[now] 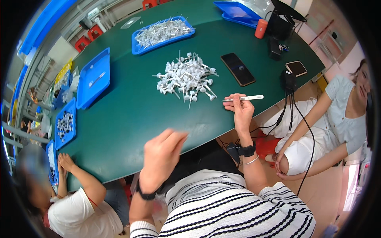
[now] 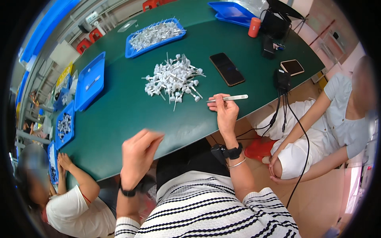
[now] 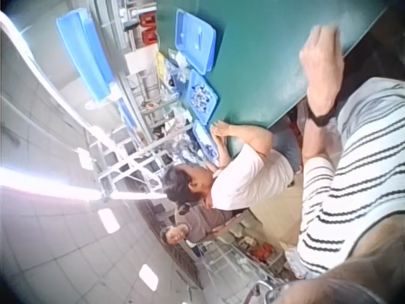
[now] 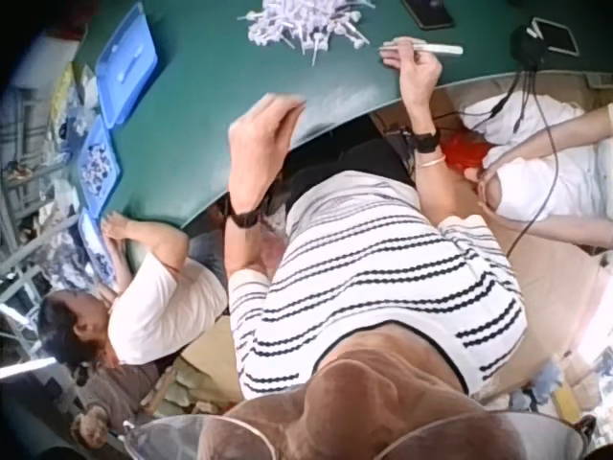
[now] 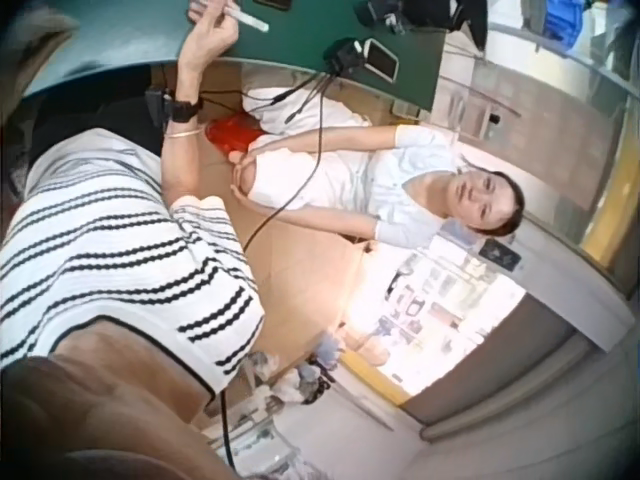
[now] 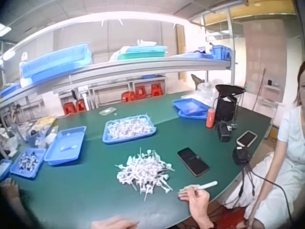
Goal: The person uses tweezers to pick up small white plastic components from a pile on a green table and inserts a thin metal pin into each one. The person handles the items one at a time, repeating the insertion action continuously.
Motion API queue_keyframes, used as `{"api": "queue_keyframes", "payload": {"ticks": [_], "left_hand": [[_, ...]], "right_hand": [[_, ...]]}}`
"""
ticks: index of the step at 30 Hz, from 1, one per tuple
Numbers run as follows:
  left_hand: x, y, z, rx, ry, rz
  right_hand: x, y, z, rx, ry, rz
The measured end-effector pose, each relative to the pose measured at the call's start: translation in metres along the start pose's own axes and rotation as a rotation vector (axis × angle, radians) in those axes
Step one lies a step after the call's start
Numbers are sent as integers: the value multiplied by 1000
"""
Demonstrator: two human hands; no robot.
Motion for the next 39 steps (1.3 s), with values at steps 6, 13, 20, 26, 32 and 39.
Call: {"api": "queue_keyframes", "payload": {"ticks": [6,13,20,26,32,39], "left_hand": [[95,-42,112,256,-226,207],[106,-46,142,277,-306,231],[113,-38,147,217,-272,366],[103,-28,121,-234,-225,92],[48,-84,83,-620,-49,-280],[-58,-106,54,-1102,184,-701]], "right_hand": [[-1,9,5,-8,-1,12],[-4,2,6,-72,-16,-15],[-4,0,2,-145,3,-1],[-2,-9,3,-210,-24,-62],[1,9,10,-51,-38,5],[-32,-17,33,127,-54,91]]}}
Point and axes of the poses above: each hand's wrist, its own x-axis towards the middle knuckle, its own z-axis out of the palm, y = z × x, the point moved 6 cm from there along x, towards the middle knuckle, and after that the axes turned 1 degree about -y, right-handed, at the moved point
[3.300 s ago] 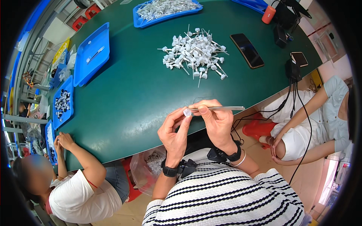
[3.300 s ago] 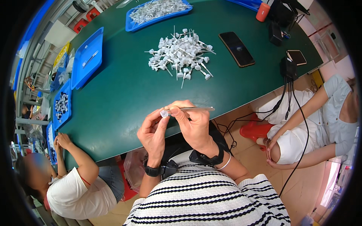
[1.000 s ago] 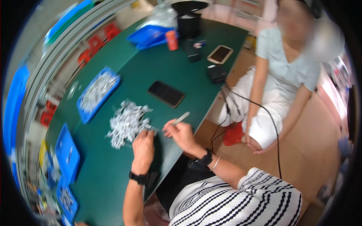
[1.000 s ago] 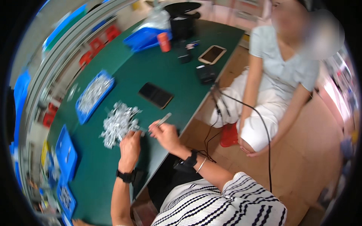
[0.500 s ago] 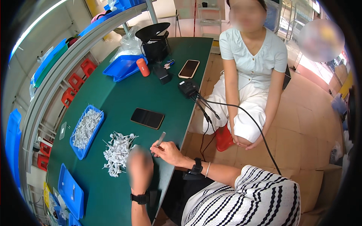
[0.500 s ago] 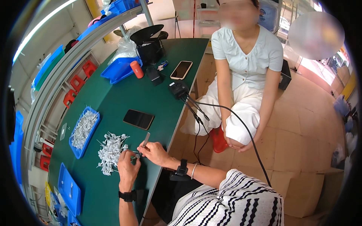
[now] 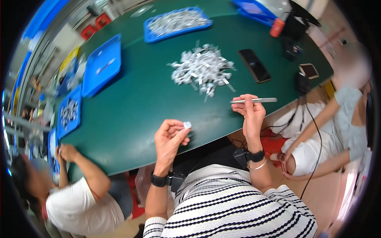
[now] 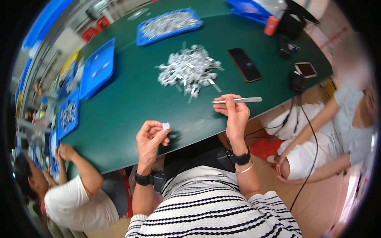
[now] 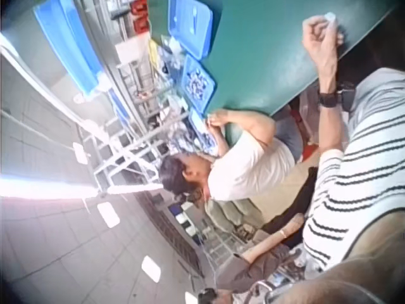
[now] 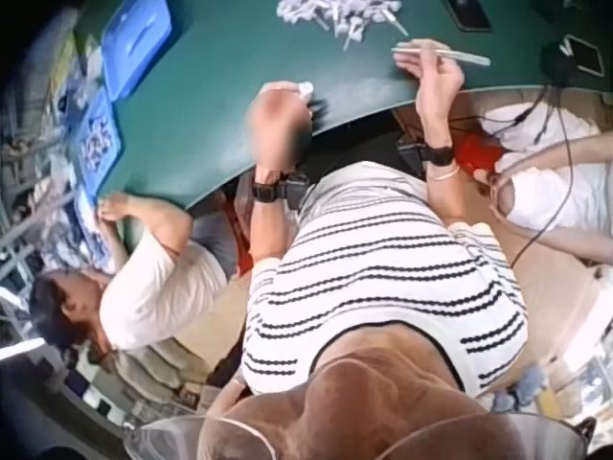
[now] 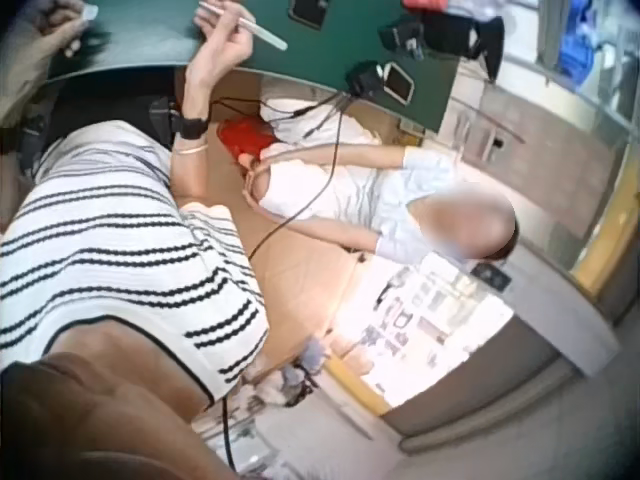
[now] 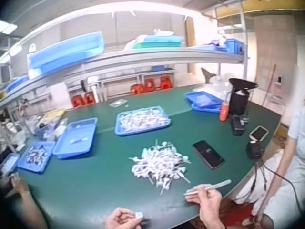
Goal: The person uses tweezers to pick up small white plastic components from a pile on a green table and inserts a thin metal pin into each one. The person handles the items one at a time, repeating the insertion action continuously.
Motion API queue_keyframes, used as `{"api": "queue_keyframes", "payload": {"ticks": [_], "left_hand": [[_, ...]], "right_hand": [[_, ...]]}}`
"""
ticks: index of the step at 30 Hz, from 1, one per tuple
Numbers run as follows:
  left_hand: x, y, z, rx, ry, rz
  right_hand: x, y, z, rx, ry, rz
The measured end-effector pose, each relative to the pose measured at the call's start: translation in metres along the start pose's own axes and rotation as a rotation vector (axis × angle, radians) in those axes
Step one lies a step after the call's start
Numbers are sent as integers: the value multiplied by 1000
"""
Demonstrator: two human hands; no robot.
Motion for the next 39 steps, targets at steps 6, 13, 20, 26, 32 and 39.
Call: {"api": "queue_keyframes", "payload": {"ticks": [6,13,20,26,32,39], "left_hand": [[-16,-5,-17,119,107,64],[-12,-1,-7,232,191,299],[-18,-7,-2,165,186,237],[-22,-19,-5,-35,94,140],[-20,-24,0,-57,118,157],[-23,-14,11,177,213,304]], "right_hand": [[-69,-25,98,72,-501,-32],[-73,-9,108,11,-485,-123],[-70,-5,109,-159,-482,-150],[-70,3,106,-47,-470,-77],[-68,-7,99,-18,-406,-70],[-70,-4,95,-60,-415,-85]]}}
Point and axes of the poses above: each hand's wrist, its own x-axis towards the middle knuckle, its own z-axis out of the palm, y = z × x, the point moved 6 cm from there along x, towards the middle knuckle, and after that the axes turned 1 degree about -y, right-handed, at the moved point
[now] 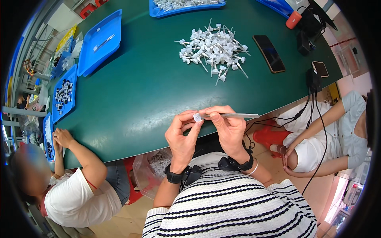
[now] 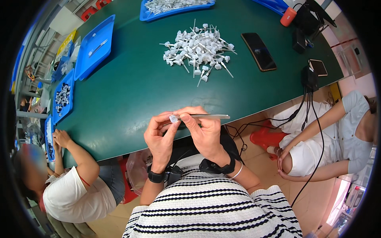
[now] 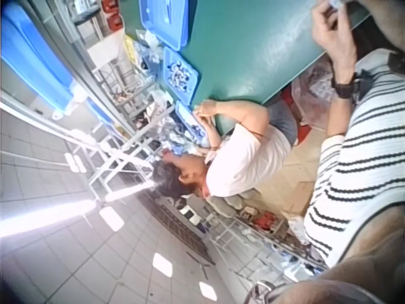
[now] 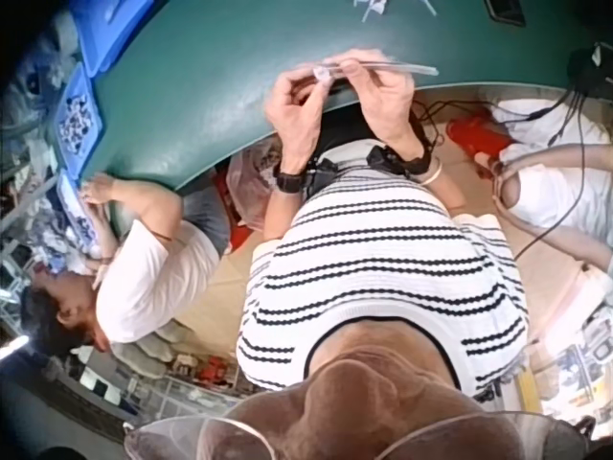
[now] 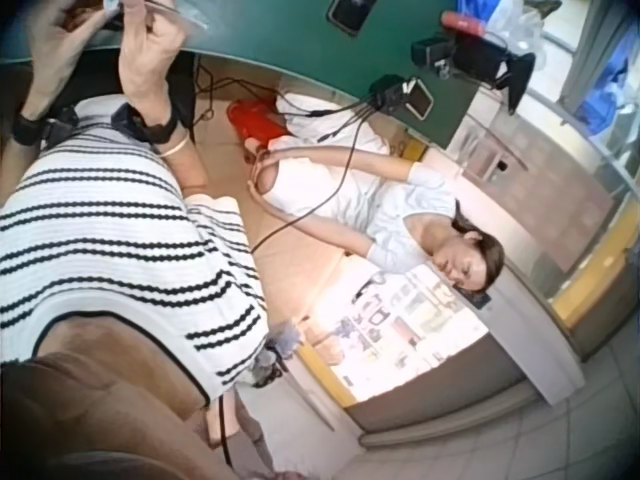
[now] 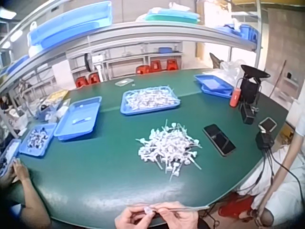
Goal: The person uses tweezers to pick up small white plastic components from a pile on a green table and inserts a thin metal pin into each one. The person handles the items one at a time, repeating the insertion action continuously.
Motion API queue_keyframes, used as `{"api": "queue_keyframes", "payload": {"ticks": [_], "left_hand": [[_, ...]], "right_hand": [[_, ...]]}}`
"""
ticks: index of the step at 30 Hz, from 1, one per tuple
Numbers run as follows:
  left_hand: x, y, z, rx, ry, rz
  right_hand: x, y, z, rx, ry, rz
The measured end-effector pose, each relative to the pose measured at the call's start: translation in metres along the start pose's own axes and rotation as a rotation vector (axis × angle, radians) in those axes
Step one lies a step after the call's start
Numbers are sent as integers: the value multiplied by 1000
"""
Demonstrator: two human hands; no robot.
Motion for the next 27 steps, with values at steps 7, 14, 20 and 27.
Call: {"api": "queue_keyframes", "payload": {"ticks": [7,14,20,27], "left_hand": [[-1,10,5,215,28,152],[0,13,8,254,5,154],[-1,14,9,268,-13,143],[-1,13,9,272,6,171]], "right_hand": [[1,-2,-2,-24,38,-3],[2,-2,-5,-71,-9,-15],[2,-1,-6,-102,-16,-31],[1,0,-6,-82,-15,-7]]}}
Point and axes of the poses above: each hand's wrist, its own x-axis towards the middle knuckle, its own z-axis out of the palm, y = z × x, the point moved 6 cm from there along x, towards the middle knuckle, and after that the axes turned 1 degree about -y, right-handed, at the moved point
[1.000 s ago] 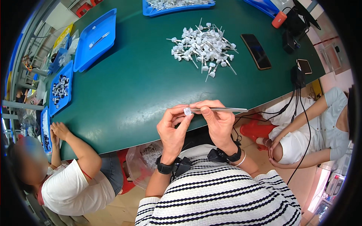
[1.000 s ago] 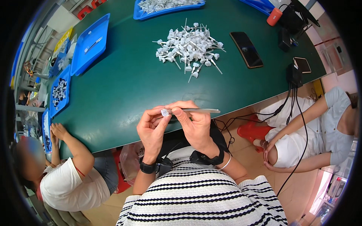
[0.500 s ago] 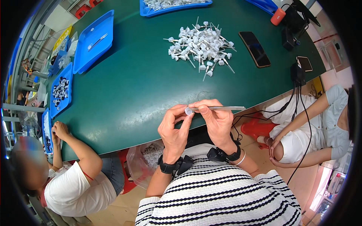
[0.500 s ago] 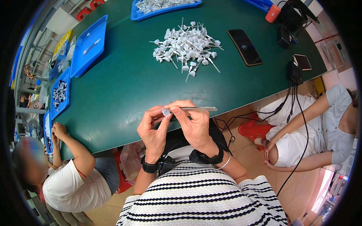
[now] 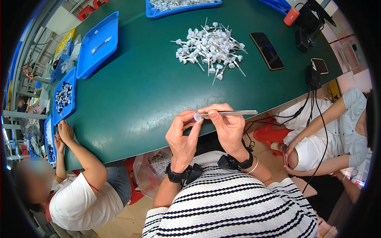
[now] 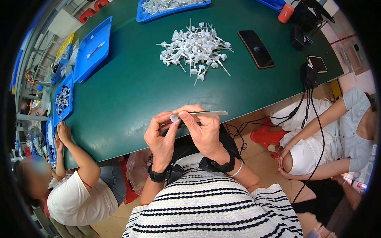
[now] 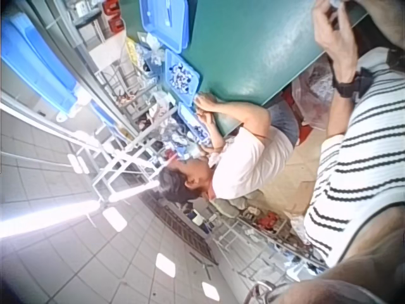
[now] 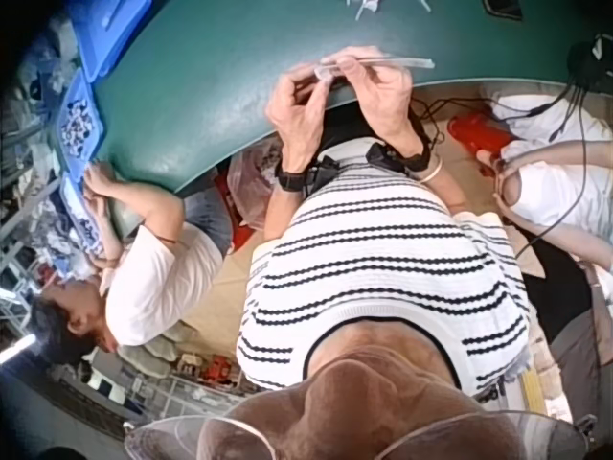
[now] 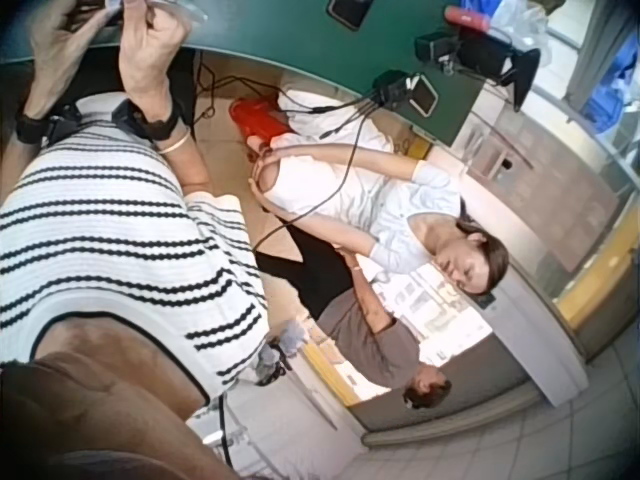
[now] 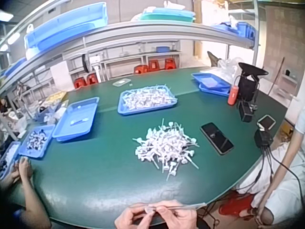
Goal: The person uses tweezers to pick up small white plastic components from a pile on a green table and inserts a thin metal pin into each one. The person handles the items one at a time, repeating the insertion action continuously.
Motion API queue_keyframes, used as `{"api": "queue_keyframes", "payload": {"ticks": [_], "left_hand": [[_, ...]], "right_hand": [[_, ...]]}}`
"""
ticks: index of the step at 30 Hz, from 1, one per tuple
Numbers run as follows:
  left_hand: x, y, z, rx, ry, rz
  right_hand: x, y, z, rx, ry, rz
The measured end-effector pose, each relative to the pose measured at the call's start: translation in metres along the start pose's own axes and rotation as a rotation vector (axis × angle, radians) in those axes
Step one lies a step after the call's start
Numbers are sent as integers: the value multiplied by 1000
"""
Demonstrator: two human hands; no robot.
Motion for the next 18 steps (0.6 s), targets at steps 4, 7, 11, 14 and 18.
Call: {"api": "queue_keyframes", "payload": {"ticks": [4,7,11,14,18], "left_hand": [[1,0,0,5,13,10],[1,1,0,13,17,16],[0,2,0,32,-19,8],[0,2,0,27,-9,13],[-1,-1,0,-7,19,4]], "right_hand": [[0,0,-1,-14,-5,-9],[0,1,-1,-34,-9,-9],[1,0,0,7,62,-28],[1,0,0,5,72,-45],[0,2,-1,-29,61,-34]]}}
Point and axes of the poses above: each hand's wrist, its own x-axis towards the middle knuckle, its own z-axis out of the palm, y = z × x, the point moved 6 cm from there along x, towards the middle knuckle, and after that the axes turned 1 degree about -y, right-handed, at the moved point
